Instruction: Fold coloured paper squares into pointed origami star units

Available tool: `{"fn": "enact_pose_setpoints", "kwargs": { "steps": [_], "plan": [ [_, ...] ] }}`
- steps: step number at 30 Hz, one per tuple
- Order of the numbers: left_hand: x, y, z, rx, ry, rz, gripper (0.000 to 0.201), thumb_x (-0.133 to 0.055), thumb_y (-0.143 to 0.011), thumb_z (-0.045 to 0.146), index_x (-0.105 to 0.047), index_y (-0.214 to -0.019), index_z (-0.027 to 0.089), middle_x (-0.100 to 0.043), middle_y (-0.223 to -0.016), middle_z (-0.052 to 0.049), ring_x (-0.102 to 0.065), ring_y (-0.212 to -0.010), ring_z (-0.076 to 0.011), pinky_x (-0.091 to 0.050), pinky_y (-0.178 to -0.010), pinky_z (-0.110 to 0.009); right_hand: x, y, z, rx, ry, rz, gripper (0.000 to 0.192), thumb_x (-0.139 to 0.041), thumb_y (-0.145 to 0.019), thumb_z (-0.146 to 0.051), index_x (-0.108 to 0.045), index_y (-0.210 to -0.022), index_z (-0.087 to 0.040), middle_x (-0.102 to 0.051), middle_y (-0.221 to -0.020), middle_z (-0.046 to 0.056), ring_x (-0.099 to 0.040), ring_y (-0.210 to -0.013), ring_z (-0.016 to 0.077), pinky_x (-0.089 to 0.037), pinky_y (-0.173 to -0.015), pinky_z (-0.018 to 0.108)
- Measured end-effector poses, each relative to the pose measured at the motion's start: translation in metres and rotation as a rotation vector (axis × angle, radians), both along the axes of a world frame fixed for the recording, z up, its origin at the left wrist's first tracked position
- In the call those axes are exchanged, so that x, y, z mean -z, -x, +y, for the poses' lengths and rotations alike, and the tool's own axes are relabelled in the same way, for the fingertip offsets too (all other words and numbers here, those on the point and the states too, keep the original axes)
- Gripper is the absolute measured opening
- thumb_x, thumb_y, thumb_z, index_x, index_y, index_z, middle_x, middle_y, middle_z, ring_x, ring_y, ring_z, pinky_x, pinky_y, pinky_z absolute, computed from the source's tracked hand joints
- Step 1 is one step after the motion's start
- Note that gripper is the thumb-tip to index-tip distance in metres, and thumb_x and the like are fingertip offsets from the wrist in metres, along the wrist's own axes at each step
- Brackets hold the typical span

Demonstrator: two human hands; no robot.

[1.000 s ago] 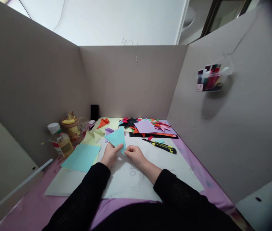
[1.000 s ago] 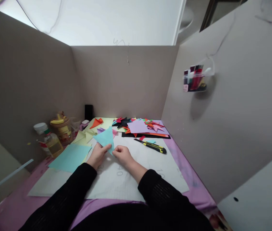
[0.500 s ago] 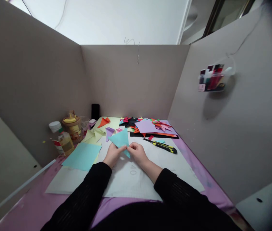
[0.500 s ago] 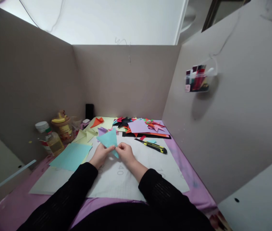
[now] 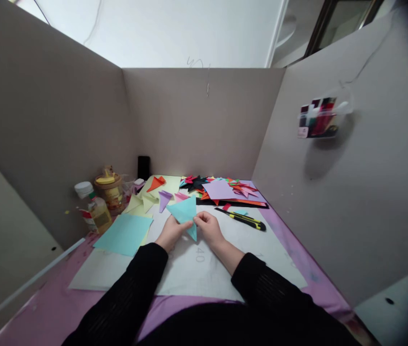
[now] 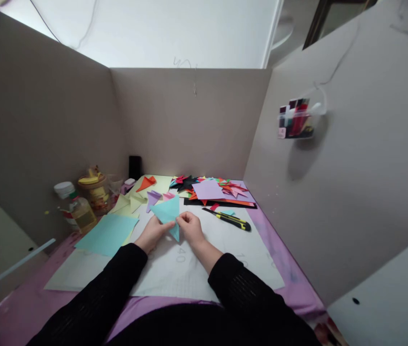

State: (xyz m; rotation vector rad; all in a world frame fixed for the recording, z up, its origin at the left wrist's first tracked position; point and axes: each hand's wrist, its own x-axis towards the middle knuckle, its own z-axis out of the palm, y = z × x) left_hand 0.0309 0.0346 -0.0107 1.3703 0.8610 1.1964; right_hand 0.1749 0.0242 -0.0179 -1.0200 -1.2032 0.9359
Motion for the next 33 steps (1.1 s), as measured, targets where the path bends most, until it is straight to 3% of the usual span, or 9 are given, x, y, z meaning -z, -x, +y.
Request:
{"fn": "enact_pose_setpoints", "kwargs": {
  "steps": [12,18,25,29,33],
  "plan": [
    [-0.005,0.0,-0.009,0.197,0.065,0.087,0.051,-0.074,-0.06,0.017,-0.059,-0.109,0.012,-0.067,-0.102,-0.01,-0.061,-0.094,-0.0264,-0.048,-0.077,-0.033,-0.008,-0.017,0.016,0.143,0.071,0.268,0.014,-0.065,-0.062,-0.029,-0.057,-0.061,-0.017,-0.052,-0.053,-0.004,-0.042,-0.048,0.0082,-0.029,-0.045,0.021],
    [0.0,0.0,-0.005,0.126,0.134,0.053,0.055,-0.078,-0.056,0.018,-0.056,-0.106,0.012,-0.068,-0.091,-0.009,-0.064,-0.078,-0.021,-0.05,-0.067,-0.028,-0.003,-0.019,0.02,0.163,0.118,0.458,0.018,-0.068,-0.06,-0.03,-0.054,-0.062,-0.018,-0.051,-0.053,-0.004,-0.045,-0.05,0.0083,-0.028,-0.044,0.019],
    [0.002,0.002,0.0,0.1,0.184,-0.023,0.054,-0.079,-0.057,0.022,-0.053,-0.104,0.012,-0.068,-0.081,-0.008,-0.063,-0.064,-0.0164,-0.048,-0.057,-0.025,-0.005,-0.023,0.02,0.181,0.153,0.512,0.022,-0.067,-0.06,-0.032,-0.05,-0.063,-0.019,-0.054,-0.058,-0.003,-0.044,-0.048,0.0075,-0.028,-0.042,0.019],
    [0.004,0.004,0.003,-0.009,0.145,-0.014,0.044,-0.073,-0.064,0.029,-0.055,-0.1,0.012,-0.06,-0.057,0.001,-0.054,-0.045,-0.0114,-0.038,-0.043,-0.019,-0.003,-0.016,0.015,0.036,0.129,0.263,0.022,-0.066,-0.064,-0.035,-0.054,-0.073,-0.019,-0.057,-0.065,-0.002,-0.047,-0.051,0.0089,-0.029,-0.042,0.02],
    [0.004,0.005,0.007,-0.069,0.095,-0.112,0.04,-0.073,-0.064,0.029,-0.056,-0.097,0.013,-0.063,-0.065,-0.001,-0.057,-0.054,-0.0126,-0.041,-0.051,-0.021,0.002,0.0,0.004,-0.212,0.121,0.074,0.03,-0.069,-0.065,-0.038,-0.053,-0.082,-0.019,-0.055,-0.06,-0.004,-0.047,-0.05,0.0099,-0.032,-0.044,0.021]
  ]
}}
